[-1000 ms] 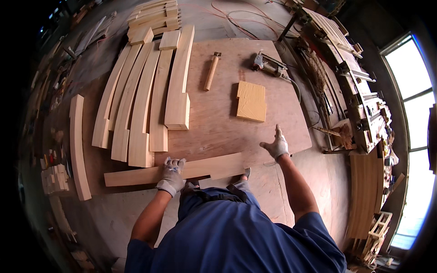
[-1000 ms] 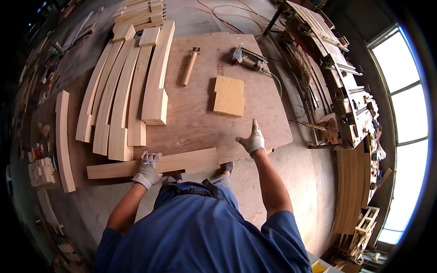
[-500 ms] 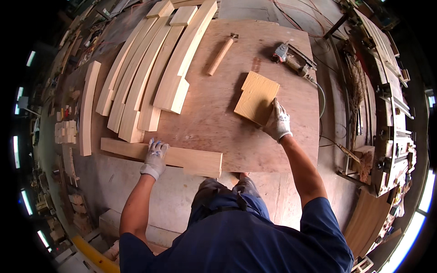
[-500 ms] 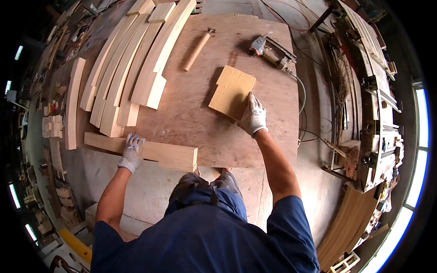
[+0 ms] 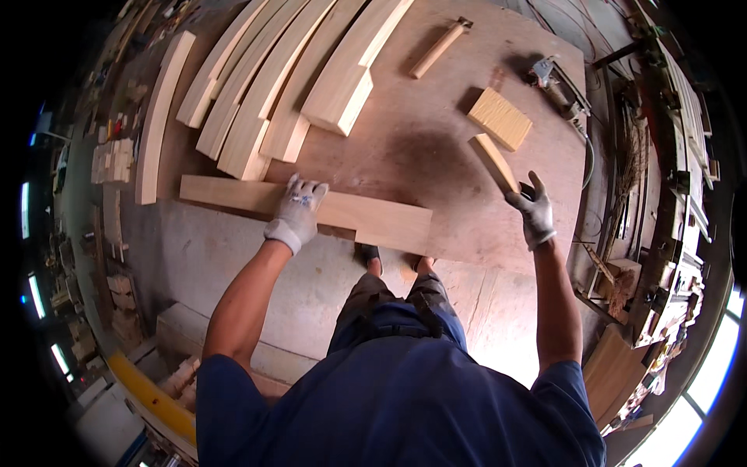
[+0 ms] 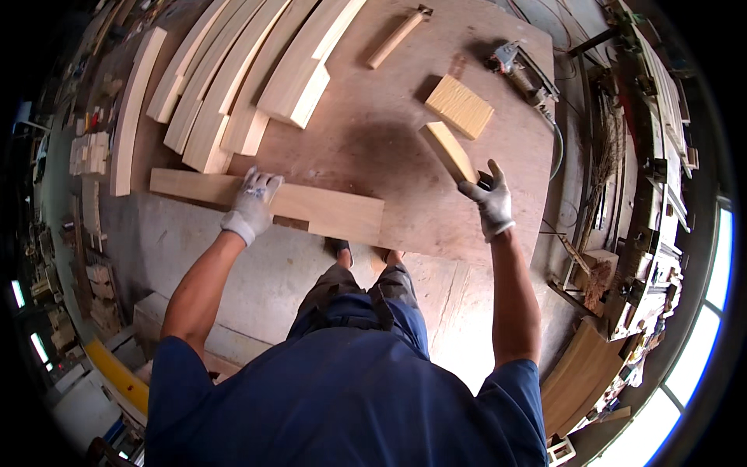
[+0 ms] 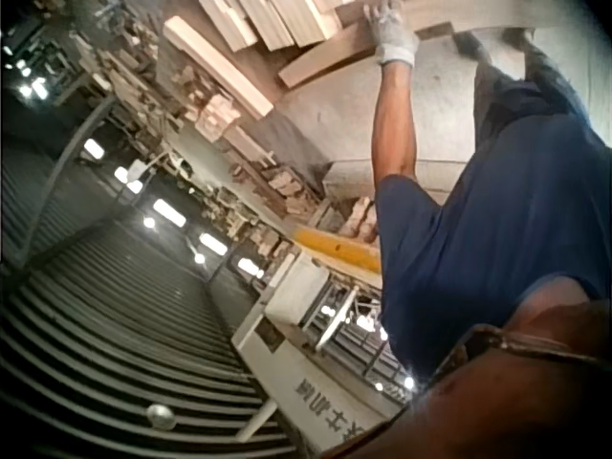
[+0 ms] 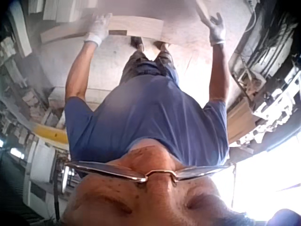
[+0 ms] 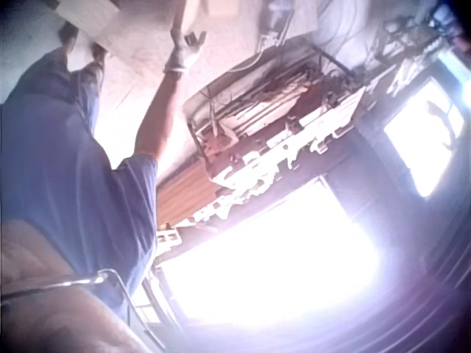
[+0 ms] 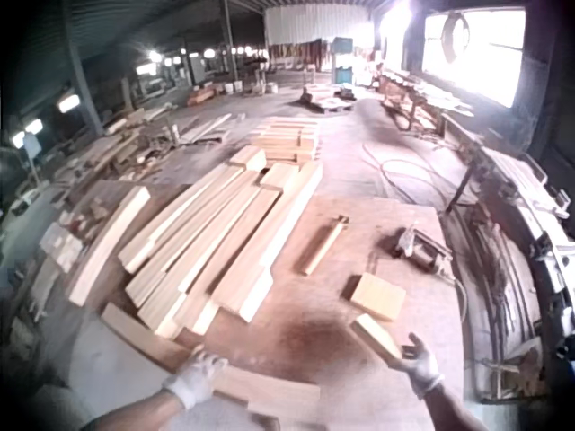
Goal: The person retrieves a wooden piece from a machine, applies glue to its surface using a brush, and then uses a nail gun to attach a smaller wooden block to it. The person handles multiple wooden pieces and tools throughout the process.
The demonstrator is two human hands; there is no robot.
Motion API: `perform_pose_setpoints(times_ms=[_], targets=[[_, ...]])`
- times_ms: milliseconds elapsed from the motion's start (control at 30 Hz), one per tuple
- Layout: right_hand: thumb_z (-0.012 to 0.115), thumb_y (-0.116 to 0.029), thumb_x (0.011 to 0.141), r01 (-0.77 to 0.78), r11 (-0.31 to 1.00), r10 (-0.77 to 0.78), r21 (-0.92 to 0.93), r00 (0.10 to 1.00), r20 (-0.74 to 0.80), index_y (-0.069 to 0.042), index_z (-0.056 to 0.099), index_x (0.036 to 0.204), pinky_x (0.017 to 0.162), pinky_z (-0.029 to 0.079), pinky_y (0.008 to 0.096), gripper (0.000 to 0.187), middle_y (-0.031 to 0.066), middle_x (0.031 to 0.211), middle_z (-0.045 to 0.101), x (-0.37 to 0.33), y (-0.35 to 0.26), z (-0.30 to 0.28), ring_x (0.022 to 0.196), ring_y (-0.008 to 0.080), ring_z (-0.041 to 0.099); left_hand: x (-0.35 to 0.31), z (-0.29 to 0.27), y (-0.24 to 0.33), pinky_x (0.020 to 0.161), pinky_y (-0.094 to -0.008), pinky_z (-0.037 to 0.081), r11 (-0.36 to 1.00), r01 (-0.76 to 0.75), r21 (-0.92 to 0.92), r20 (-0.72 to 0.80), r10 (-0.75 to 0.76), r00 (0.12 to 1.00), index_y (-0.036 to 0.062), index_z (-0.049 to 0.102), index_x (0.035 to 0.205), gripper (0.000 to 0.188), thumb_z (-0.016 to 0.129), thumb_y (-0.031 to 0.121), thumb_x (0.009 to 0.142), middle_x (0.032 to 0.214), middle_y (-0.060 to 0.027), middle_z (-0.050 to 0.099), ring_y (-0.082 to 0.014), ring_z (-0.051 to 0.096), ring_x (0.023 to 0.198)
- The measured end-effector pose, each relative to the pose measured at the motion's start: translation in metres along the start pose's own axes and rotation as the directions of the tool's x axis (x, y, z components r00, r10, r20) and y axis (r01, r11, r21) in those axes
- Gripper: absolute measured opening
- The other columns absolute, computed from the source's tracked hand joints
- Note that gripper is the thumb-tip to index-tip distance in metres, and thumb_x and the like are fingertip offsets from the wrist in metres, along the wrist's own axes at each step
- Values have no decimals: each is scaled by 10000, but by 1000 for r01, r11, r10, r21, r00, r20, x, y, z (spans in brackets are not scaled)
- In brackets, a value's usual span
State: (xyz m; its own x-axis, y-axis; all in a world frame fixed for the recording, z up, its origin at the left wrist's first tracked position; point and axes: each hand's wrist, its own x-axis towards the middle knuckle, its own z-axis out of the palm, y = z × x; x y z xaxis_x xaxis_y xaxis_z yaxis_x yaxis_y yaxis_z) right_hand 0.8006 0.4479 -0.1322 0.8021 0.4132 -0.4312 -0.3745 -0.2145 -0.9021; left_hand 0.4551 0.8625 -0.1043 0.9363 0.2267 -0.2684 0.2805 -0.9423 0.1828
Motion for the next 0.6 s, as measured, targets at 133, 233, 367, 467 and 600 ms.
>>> perform_pose_setpoints(times_ms=[133,233,367,467,600], targets=[[940,-265,813,-19,992,-7,128,980,197,6,267,1671,1050,562,405,1123,200,1334,645,-43,-26,23,1136,276,700,-14,5,-5,1327,-545,226,999,-13,40,-12,14,1000,49,529,1484,711,754,71,810,1504,-184,523,-383,459,1457],[929,-309,826,-82,990,42,115,947,318,20,273,1664,1065,563,431,1114,229,1365,624,-80,-43,53,1184,315,709,-21,-32,30,1328,-545,237,995,-69,-77,-183,54,982,51,482,1540,817,838,169,814,1632,-200,411,-413,375,1538],[858,-351,878,-296,939,186,174,864,468,83,230,1656,1039,566,405,1090,241,1296,674,-124,-53,99,1190,320,712,-30,-49,98,1299,-620,253,951,-308,-22,-547,246,800,82,465,1559,789,825,297,890,1669,-196,376,-453,341,1561],[835,-313,912,-354,931,250,87,793,555,145,227,1630,987,576,368,1047,266,1300,695,-141,-64,127,1117,279,734,-40,-36,136,1304,-654,201,921,-361,147,-574,377,727,209,504,1567,660,704,244,940,1684,-169,385,-416,340,1580],[771,-438,955,-500,862,340,83,691,639,98,291,1629,954,622,419,986,274,1357,652,-153,-54,146,1135,364,736,-43,-42,142,1264,-683,257,882,-411,231,-497,470,729,263,493,1538,560,705,306,1022,1639,-177,424,-433,374,1545]])
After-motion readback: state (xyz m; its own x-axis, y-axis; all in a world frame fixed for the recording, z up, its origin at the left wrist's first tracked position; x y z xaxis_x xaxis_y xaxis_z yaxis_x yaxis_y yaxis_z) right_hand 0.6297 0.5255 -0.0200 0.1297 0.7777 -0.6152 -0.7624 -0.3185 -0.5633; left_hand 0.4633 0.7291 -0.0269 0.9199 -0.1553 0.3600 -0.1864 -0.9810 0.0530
